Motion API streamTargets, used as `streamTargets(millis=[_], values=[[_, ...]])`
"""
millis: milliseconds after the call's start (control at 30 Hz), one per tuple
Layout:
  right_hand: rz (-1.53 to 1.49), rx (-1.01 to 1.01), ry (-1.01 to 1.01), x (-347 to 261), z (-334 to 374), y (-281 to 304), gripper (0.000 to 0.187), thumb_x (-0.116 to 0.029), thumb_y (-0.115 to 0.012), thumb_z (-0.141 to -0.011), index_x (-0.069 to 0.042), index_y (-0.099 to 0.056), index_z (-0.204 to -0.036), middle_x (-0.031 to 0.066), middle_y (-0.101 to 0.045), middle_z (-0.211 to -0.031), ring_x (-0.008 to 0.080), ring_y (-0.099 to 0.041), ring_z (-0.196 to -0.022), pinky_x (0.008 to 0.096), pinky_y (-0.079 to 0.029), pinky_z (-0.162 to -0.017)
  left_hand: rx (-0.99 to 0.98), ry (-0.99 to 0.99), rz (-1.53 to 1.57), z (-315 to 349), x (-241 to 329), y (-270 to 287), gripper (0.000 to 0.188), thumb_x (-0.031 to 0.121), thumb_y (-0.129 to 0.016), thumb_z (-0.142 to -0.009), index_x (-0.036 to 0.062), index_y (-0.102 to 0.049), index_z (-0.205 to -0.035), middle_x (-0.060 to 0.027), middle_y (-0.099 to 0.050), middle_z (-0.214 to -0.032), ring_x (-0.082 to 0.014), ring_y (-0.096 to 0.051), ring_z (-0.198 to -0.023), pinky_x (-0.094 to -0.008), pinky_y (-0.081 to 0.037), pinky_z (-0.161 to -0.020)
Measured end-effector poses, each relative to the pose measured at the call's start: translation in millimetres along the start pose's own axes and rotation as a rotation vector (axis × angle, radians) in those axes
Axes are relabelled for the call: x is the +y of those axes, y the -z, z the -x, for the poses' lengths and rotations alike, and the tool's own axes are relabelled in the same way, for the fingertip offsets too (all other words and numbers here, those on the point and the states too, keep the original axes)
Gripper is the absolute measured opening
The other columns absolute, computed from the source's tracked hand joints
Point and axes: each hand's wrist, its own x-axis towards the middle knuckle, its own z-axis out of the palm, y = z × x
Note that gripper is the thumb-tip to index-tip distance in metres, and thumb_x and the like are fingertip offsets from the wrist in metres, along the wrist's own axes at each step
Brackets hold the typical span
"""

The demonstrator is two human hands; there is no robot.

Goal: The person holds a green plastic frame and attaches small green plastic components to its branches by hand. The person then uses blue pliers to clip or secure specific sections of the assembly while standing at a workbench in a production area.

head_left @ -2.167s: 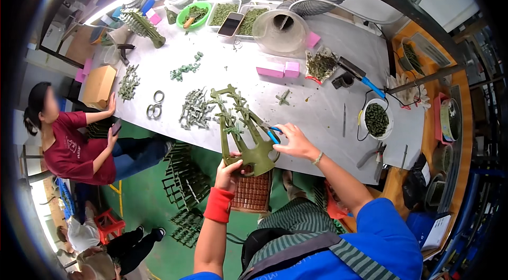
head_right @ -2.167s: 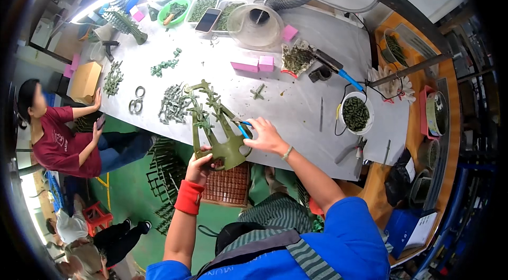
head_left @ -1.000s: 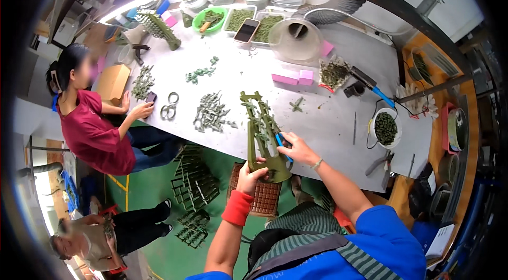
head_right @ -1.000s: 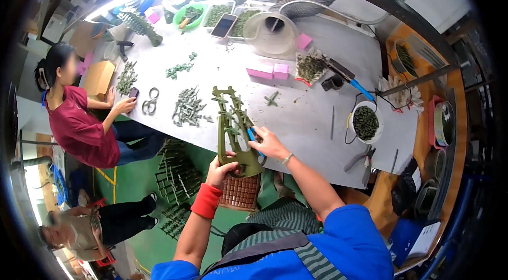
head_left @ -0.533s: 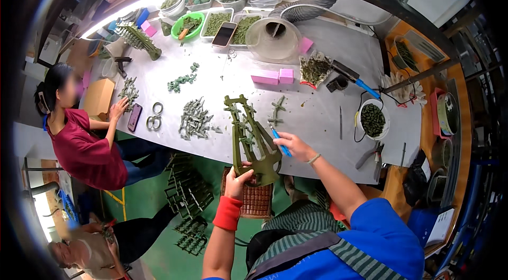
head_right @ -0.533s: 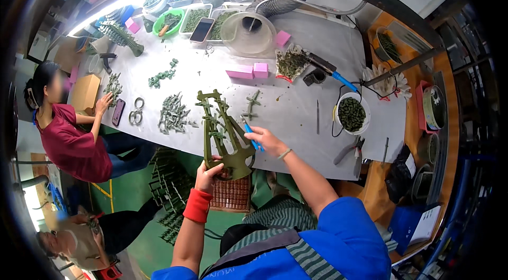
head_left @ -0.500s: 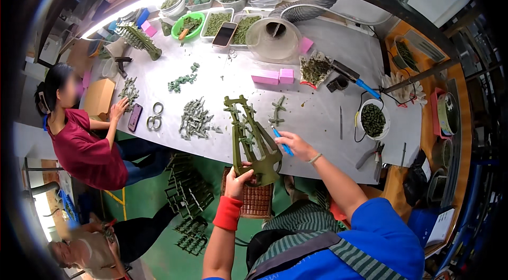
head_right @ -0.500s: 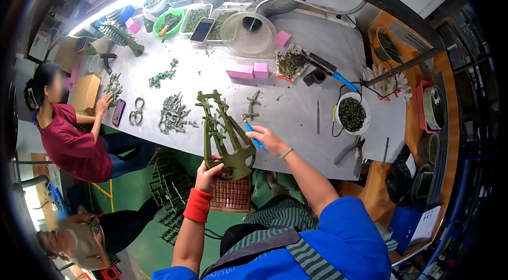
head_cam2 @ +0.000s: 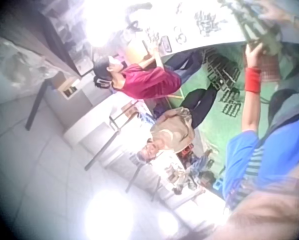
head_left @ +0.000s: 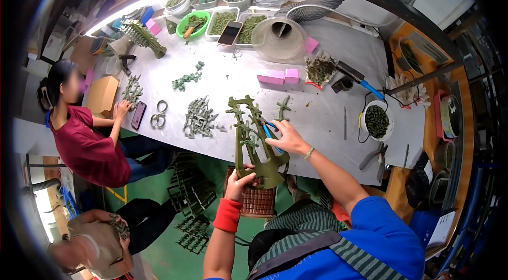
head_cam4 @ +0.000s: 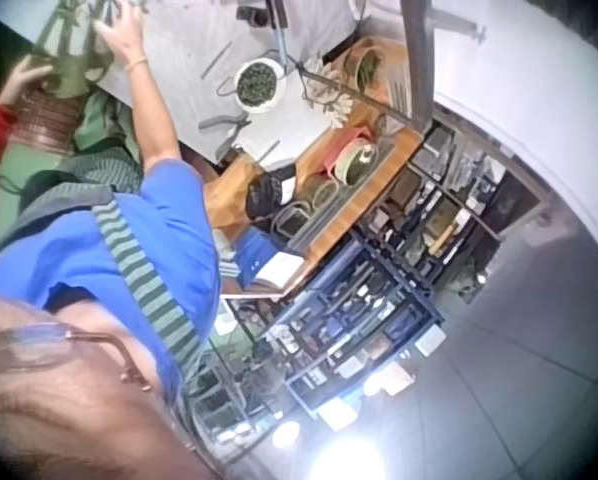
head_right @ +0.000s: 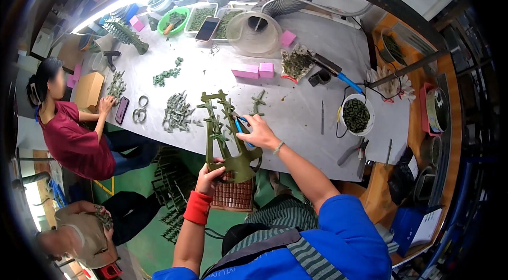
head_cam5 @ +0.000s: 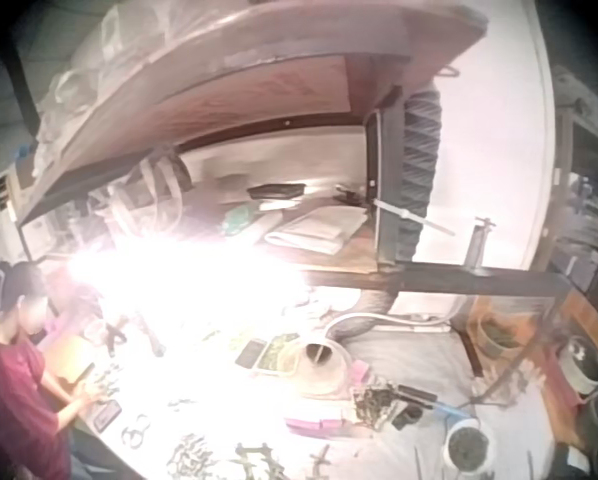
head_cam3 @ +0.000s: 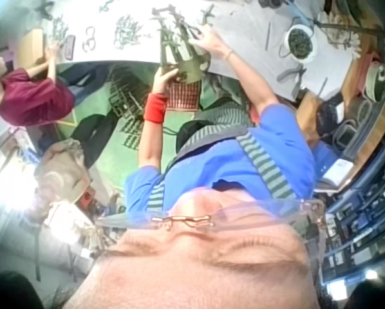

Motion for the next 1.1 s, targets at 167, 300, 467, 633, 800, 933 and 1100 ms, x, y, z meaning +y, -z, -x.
streamTargets(millis=[167,300,467,633,800,933,1100], values=[[0.040,-0.034,-0.095,-9,-4,-6,0.085,-0.049,-0.076,-0.075,-0.004,-0.047,-0.141,0.0178,-0.053,-0.109,0.0282,-0.055,-0.100,0.0354,-0.045,-0.090,-0.020,-0.034,-0.012,1,-2,-2,0.030,0.003,-0.068,-0.085,0.0018,-0.057,-0.113,-0.0051,-0.063,-0.092,-0.0137,-0.060,-0.072,-0.0280,-0.050,-0.067],[0.034,-0.044,-0.067,-13,-5,-7,0.091,-0.054,-0.075,-0.075,-0.002,-0.044,-0.143,0.0192,-0.052,-0.109,0.0288,-0.055,-0.100,0.0350,-0.045,-0.089,-0.039,-0.026,-0.051,5,3,-4,0.032,0.003,-0.068,-0.085,0.0009,-0.056,-0.114,-0.0061,-0.063,-0.090,-0.0147,-0.061,-0.072,-0.0282,-0.050,-0.067],[0.023,-0.164,-0.097,-13,-13,0,0.096,-0.059,-0.074,-0.074,0.004,-0.044,-0.140,0.0227,-0.056,-0.109,0.0317,-0.058,-0.101,0.0387,-0.047,-0.090,-0.095,-0.023,-0.061,5,11,0,0.034,0.000,-0.067,-0.082,-0.0014,-0.055,-0.113,-0.0078,-0.062,-0.089,-0.0156,-0.060,-0.072,-0.0303,-0.050,-0.069],[-0.334,-0.118,-0.113,-39,-7,-3,0.061,-0.023,-0.073,-0.082,0.003,-0.052,-0.134,0.0015,-0.060,-0.097,0.0104,-0.053,-0.085,0.0264,-0.046,-0.076,-0.117,-0.113,-0.146,7,7,4,0.032,0.003,-0.068,-0.084,0.0003,-0.057,-0.114,-0.0070,-0.063,-0.089,-0.0140,-0.061,-0.073,-0.0280,-0.051,-0.068],[-0.443,-0.187,-0.291,-48,2,-2,0.047,-0.014,-0.067,-0.085,-0.002,-0.057,-0.130,-0.0056,-0.056,-0.082,0.0038,-0.045,-0.065,0.0216,-0.038,-0.055,-0.093,-0.060,-0.107,2,-2,6,0.029,0.000,-0.065,-0.084,0.0033,-0.056,-0.112,-0.0052,-0.062,-0.089,-0.0120,-0.061,-0.070,-0.0268,-0.052,-0.066],[-0.513,-0.174,-0.291,-38,4,-8,0.048,-0.013,-0.066,-0.086,-0.004,-0.057,-0.131,-0.0065,-0.054,-0.077,0.0026,-0.041,-0.057,0.0205,-0.032,-0.047,-0.095,-0.082,-0.093,-1,-5,6,0.027,0.001,-0.066,-0.085,0.0031,-0.057,-0.111,-0.0056,-0.062,-0.092,-0.0131,-0.062,-0.072,-0.0272,-0.052,-0.066],[-0.700,-0.194,-0.327,-16,2,-6,0.043,-0.016,-0.065,-0.090,-0.008,-0.059,-0.132,-0.0099,-0.050,-0.072,0.0009,-0.037,-0.054,0.0193,-0.029,-0.046,-0.067,-0.077,-0.071,-5,-3,4,0.030,0.007,-0.069,-0.085,0.0022,-0.058,-0.113,-0.0046,-0.063,-0.089,-0.0133,-0.062,-0.070,-0.0269,-0.052,-0.065]])
